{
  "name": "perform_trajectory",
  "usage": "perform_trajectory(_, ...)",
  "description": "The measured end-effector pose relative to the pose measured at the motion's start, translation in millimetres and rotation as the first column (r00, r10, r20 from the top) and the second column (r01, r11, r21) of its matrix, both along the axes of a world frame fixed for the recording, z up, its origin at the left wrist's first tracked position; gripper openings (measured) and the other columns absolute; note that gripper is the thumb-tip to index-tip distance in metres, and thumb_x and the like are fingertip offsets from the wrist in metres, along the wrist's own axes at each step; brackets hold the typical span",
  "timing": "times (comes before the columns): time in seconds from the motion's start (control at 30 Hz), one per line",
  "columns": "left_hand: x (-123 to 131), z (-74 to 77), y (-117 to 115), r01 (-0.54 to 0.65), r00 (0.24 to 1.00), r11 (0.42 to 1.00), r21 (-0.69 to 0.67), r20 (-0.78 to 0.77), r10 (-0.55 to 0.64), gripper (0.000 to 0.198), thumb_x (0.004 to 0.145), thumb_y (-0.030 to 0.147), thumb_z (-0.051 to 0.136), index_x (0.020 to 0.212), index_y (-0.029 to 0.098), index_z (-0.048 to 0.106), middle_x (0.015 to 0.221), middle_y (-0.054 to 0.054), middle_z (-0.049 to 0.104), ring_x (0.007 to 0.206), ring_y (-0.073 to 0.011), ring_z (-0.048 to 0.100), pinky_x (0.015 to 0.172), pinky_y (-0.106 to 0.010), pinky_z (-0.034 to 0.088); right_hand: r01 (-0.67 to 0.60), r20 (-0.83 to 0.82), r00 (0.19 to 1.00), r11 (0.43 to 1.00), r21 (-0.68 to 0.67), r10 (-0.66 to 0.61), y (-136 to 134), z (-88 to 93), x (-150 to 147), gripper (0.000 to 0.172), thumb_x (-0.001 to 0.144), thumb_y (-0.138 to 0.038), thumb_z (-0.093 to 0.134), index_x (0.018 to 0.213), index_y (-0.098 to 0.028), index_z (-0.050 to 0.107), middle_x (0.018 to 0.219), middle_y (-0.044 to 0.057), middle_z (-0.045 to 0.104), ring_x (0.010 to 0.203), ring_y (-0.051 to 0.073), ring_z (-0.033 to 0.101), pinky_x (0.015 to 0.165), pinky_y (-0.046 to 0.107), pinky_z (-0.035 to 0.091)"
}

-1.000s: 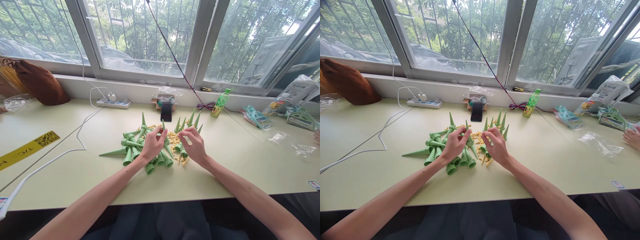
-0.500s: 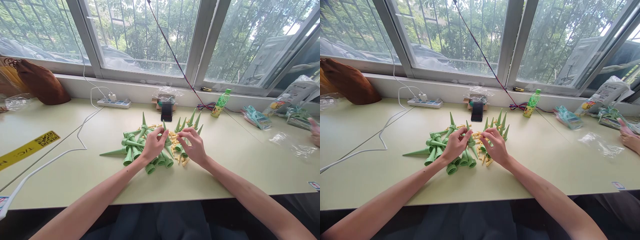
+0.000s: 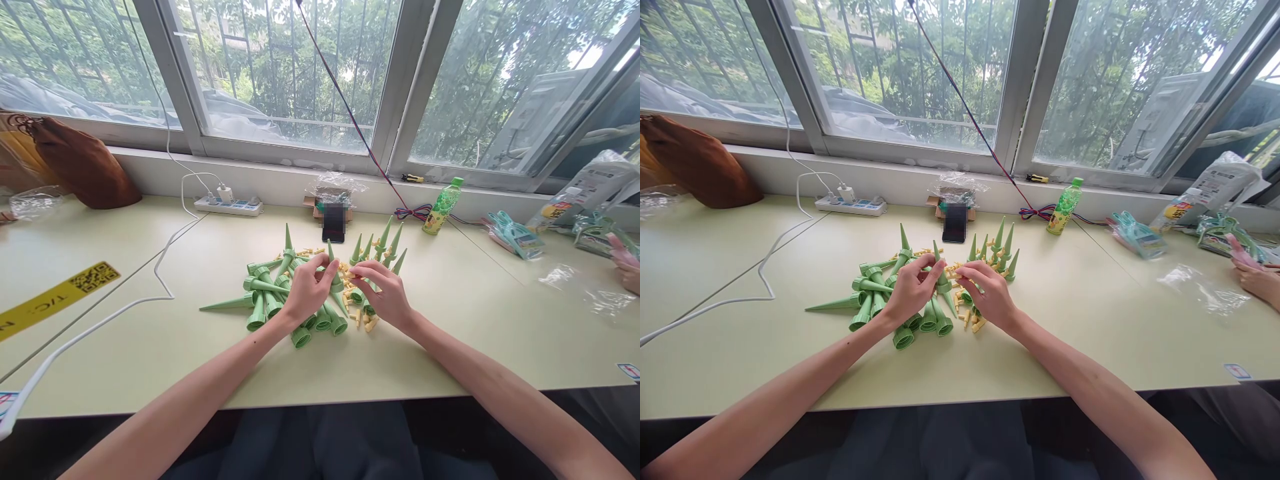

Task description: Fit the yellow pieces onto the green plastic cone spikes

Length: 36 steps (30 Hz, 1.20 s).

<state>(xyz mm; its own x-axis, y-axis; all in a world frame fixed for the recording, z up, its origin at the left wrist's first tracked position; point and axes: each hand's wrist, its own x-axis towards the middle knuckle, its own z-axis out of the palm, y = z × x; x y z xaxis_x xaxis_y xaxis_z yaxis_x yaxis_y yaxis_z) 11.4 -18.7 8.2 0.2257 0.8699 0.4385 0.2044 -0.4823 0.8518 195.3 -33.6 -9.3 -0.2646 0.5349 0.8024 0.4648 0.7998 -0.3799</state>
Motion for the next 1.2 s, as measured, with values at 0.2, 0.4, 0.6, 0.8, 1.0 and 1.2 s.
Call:
perform_trajectory(0.2,0.2,-0.2,0.4,0.015,1.0,0.999,0.043,-0.021,-0.014,0.029,0.091,0.042,0.051,0.077,0.017,0.051,0.066,0.002,0.045,0.045,-0.0046,0.033,0.039,-0.02,0.022,-0.013,0.014,1.0,1.0,-0.015,0.014,-0.2,0.0,0.4,0.019,0.091,-0.016,0.056,0.106,-0.024,0.064,0.095,0.005,0.066,0.082,0.014,0.063,0.071,0.028,0.053)
perform_trajectory(0.4,-0.2,0.4,-0.4,0.032,0.999,0.999,0.042,-0.037,-0.031,0.03,0.092,0.044,0.049,0.077,0.017,0.049,0.065,0.002,0.044,0.045,-0.0052,0.033,0.04,-0.02,0.022,0.004,0.031,1.0,1.0,-0.028,-0.003,0.1,-0.8,1.1,0.016,0.092,-0.019,0.055,0.104,-0.024,0.064,0.094,0.005,0.066,0.078,0.014,0.063,0.069,0.028,0.053)
perform_trajectory(0.6,-1.6,0.5,-0.5,0.043,0.996,0.998,0.04,-0.084,-0.04,0.031,0.092,0.045,0.049,0.078,0.017,0.051,0.063,0.003,0.043,0.046,-0.0059,0.034,0.04,-0.02,0.025,0.02,0.028,0.999,0.999,-0.047,-0.019,-0.1,-1.6,0.9,0.012,0.092,-0.021,0.055,0.1,-0.023,0.064,0.089,0.004,0.065,0.075,0.013,0.061,0.066,0.027,0.051)
perform_trajectory(0.8,-1.2,0.6,-1.1,0.094,0.98,0.991,0.1,-0.186,-0.075,0.031,0.092,0.043,0.048,0.101,0.016,0.061,0.073,-0.002,0.058,0.053,-0.0096,0.047,0.046,-0.021,0.04,0.058,0.007,0.998,0.996,-0.063,-0.057,0.5,-1.9,1.2,0.011,0.093,-0.021,0.053,0.095,-0.022,0.064,0.083,0.003,0.065,0.071,0.013,0.059,0.065,0.026,0.05)
perform_trajectory(1.0,-1.0,-1.8,-0.6,0.158,0.97,0.976,0.152,-0.211,-0.124,0.031,0.089,0.035,0.054,0.115,0.019,0.058,0.097,-0.007,0.064,0.062,-0.0108,0.056,0.057,-0.025,0.052,0.1,-0.008,0.995,0.992,-0.08,-0.101,-0.2,0.1,0.7,0.012,0.093,-0.022,0.053,0.091,-0.021,0.065,0.081,0.002,0.066,0.071,0.014,0.06,0.065,0.027,0.05)
perform_trajectory(1.2,-1.1,-2.9,-0.2,0.157,0.972,0.979,0.133,-0.195,-0.129,0.022,0.089,0.031,0.056,0.107,0.019,0.059,0.097,-0.005,0.064,0.063,-0.0102,0.056,0.055,-0.023,0.05,0.094,-0.029,0.995,0.987,-0.129,-0.099,-1.0,0.1,1.2,0.012,0.094,-0.023,0.052,0.092,-0.021,0.064,0.082,0.003,0.068,0.072,0.014,0.061,0.065,0.027,0.05)
